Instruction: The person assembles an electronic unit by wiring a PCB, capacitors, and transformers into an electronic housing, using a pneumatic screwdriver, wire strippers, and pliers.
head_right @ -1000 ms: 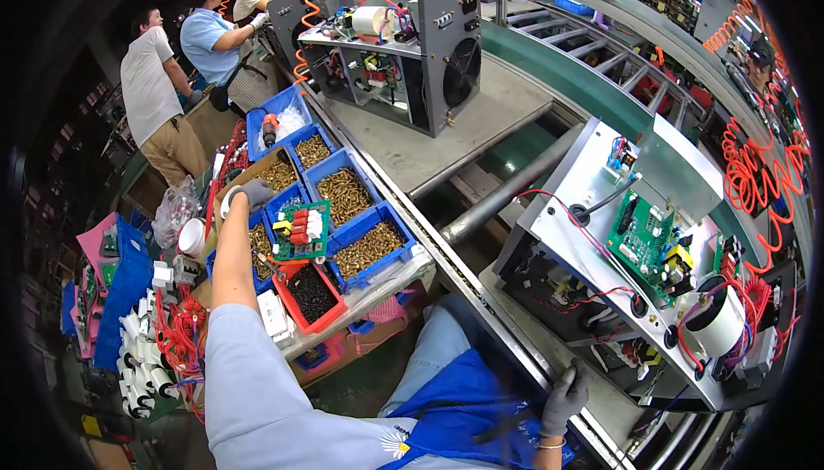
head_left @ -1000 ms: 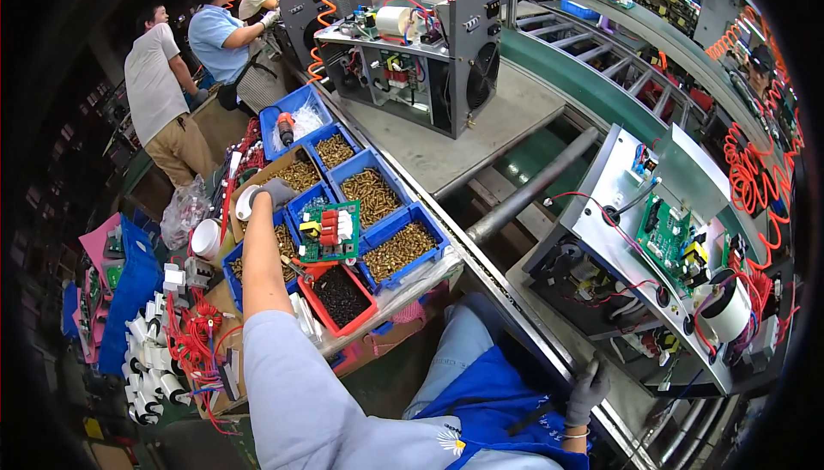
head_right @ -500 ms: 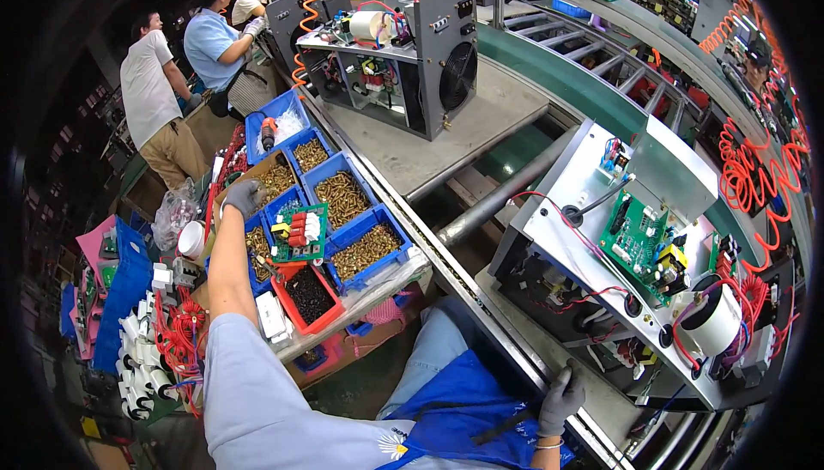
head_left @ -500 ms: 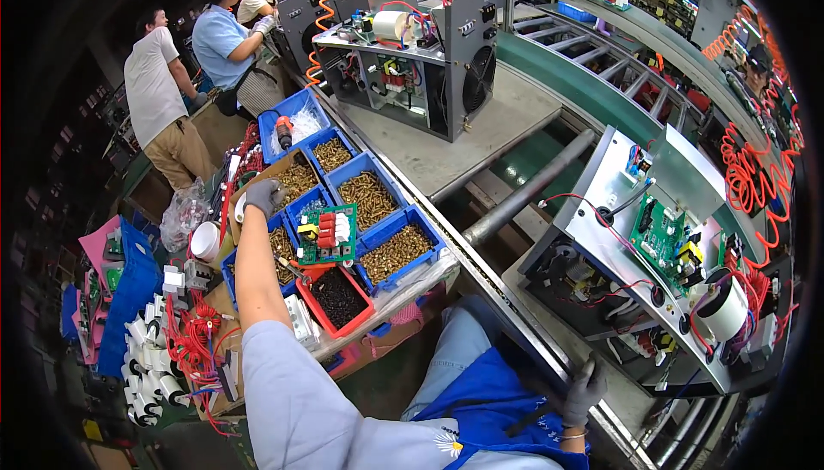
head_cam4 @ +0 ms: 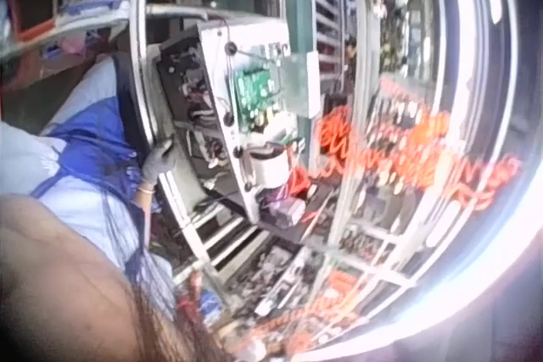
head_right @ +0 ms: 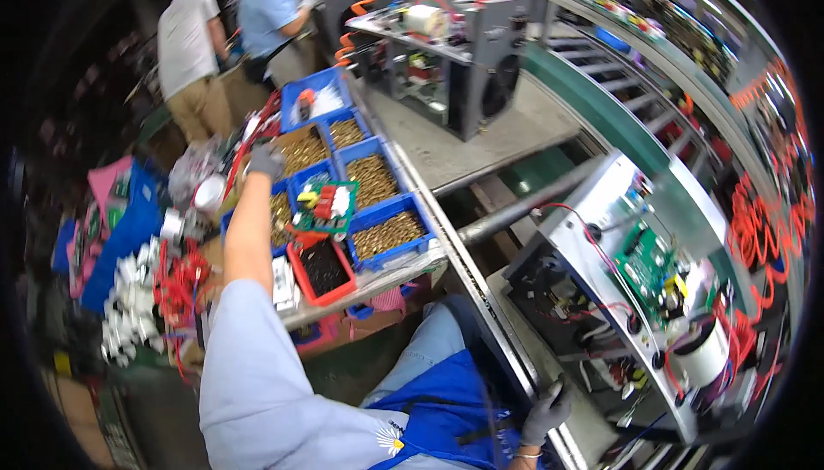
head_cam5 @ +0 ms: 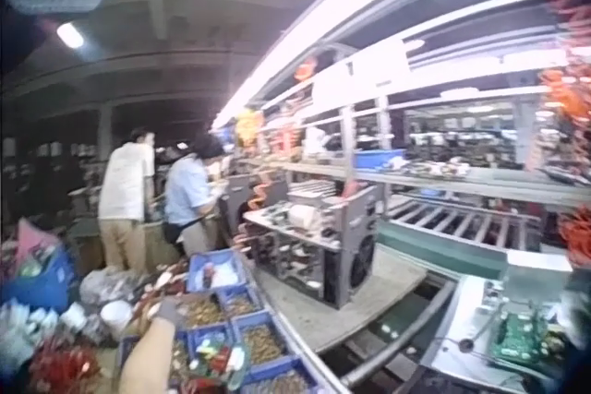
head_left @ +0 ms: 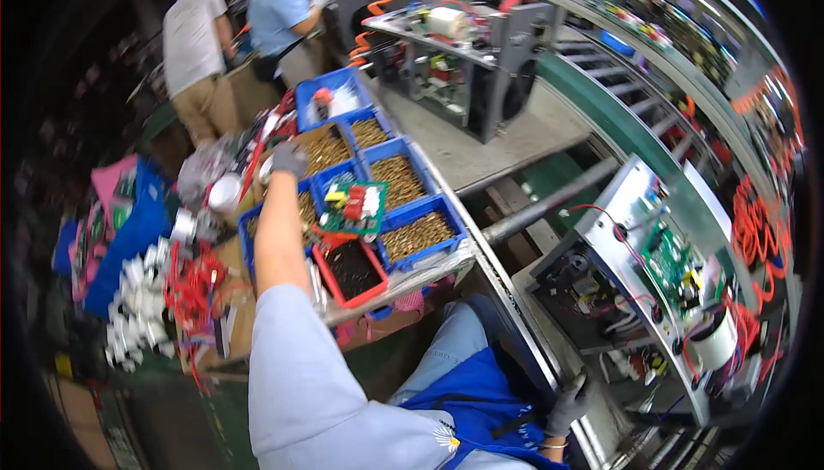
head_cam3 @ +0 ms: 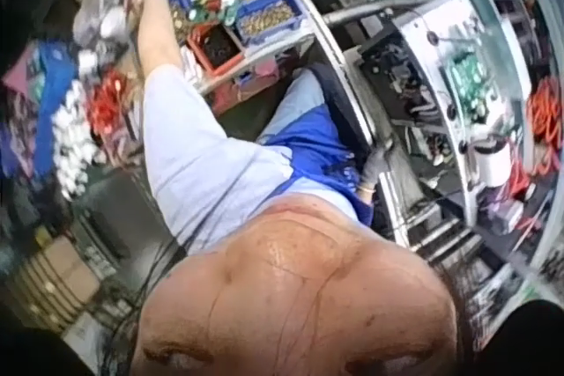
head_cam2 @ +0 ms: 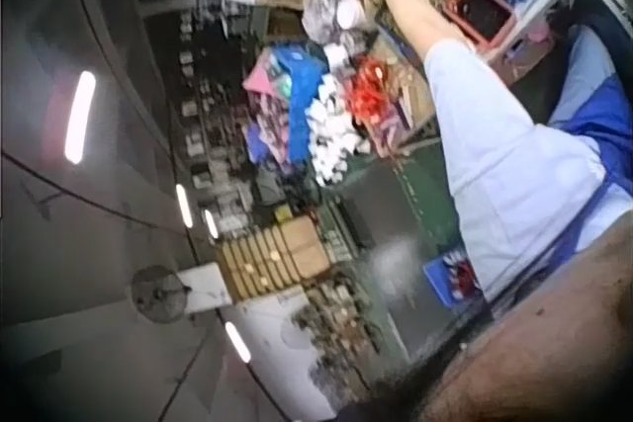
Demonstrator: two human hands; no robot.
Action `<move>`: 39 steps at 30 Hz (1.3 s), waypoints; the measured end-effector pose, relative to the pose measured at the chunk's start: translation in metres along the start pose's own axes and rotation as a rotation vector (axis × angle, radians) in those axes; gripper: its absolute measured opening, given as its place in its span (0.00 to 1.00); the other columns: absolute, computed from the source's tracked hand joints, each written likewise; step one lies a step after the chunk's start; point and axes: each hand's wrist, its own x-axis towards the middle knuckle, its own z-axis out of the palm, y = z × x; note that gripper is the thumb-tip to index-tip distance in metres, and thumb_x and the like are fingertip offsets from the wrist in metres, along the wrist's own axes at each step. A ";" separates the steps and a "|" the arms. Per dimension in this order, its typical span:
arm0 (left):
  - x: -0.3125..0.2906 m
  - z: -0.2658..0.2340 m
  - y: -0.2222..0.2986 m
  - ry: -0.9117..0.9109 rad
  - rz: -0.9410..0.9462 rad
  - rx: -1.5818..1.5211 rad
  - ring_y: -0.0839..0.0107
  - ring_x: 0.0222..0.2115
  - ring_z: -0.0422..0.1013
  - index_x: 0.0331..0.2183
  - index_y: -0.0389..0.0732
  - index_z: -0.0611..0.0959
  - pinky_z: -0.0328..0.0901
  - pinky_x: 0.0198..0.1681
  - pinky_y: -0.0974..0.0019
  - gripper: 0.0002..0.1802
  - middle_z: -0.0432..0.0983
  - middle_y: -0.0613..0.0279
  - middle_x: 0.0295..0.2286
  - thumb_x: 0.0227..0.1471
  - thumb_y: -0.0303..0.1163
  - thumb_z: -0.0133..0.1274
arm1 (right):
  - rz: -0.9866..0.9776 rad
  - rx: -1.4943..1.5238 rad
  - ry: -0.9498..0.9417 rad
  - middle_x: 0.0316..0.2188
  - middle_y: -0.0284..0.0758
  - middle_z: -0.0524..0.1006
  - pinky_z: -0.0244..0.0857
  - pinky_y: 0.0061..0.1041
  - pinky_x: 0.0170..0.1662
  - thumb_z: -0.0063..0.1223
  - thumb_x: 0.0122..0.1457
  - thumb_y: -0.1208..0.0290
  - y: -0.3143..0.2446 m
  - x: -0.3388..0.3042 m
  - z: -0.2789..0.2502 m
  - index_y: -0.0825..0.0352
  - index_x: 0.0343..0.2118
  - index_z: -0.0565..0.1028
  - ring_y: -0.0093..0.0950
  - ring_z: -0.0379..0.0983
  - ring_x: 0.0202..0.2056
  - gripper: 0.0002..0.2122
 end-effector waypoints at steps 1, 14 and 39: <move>0.012 -0.008 -0.004 -0.068 -0.042 -0.137 0.78 0.15 0.57 0.18 0.52 0.68 0.51 0.13 0.72 0.16 0.58 0.77 0.15 0.58 0.37 0.44 | 0.075 0.056 -0.012 0.37 0.45 0.79 0.67 0.31 0.42 0.44 0.64 0.66 0.030 -0.005 0.002 0.75 0.44 0.75 0.36 0.76 0.37 0.16; -0.058 -0.005 0.211 -0.794 -0.385 -1.572 0.81 0.11 0.57 0.25 0.51 0.69 0.56 0.11 0.76 0.08 0.62 0.75 0.16 0.57 0.35 0.45 | -0.107 0.156 -0.054 0.23 0.31 0.72 0.60 0.18 0.25 0.42 0.65 0.70 -0.035 -0.024 -0.077 0.72 0.43 0.75 0.20 0.66 0.24 0.12; -0.521 0.208 0.452 -1.486 -1.147 -1.520 0.84 0.23 0.59 0.52 0.35 0.71 0.55 0.17 0.85 0.20 0.69 0.62 0.35 0.58 0.28 0.44 | 0.491 -0.185 -0.267 0.34 0.38 0.75 0.69 0.28 0.32 0.52 0.58 0.69 0.326 0.075 -0.294 0.67 0.37 0.71 0.30 0.72 0.28 0.08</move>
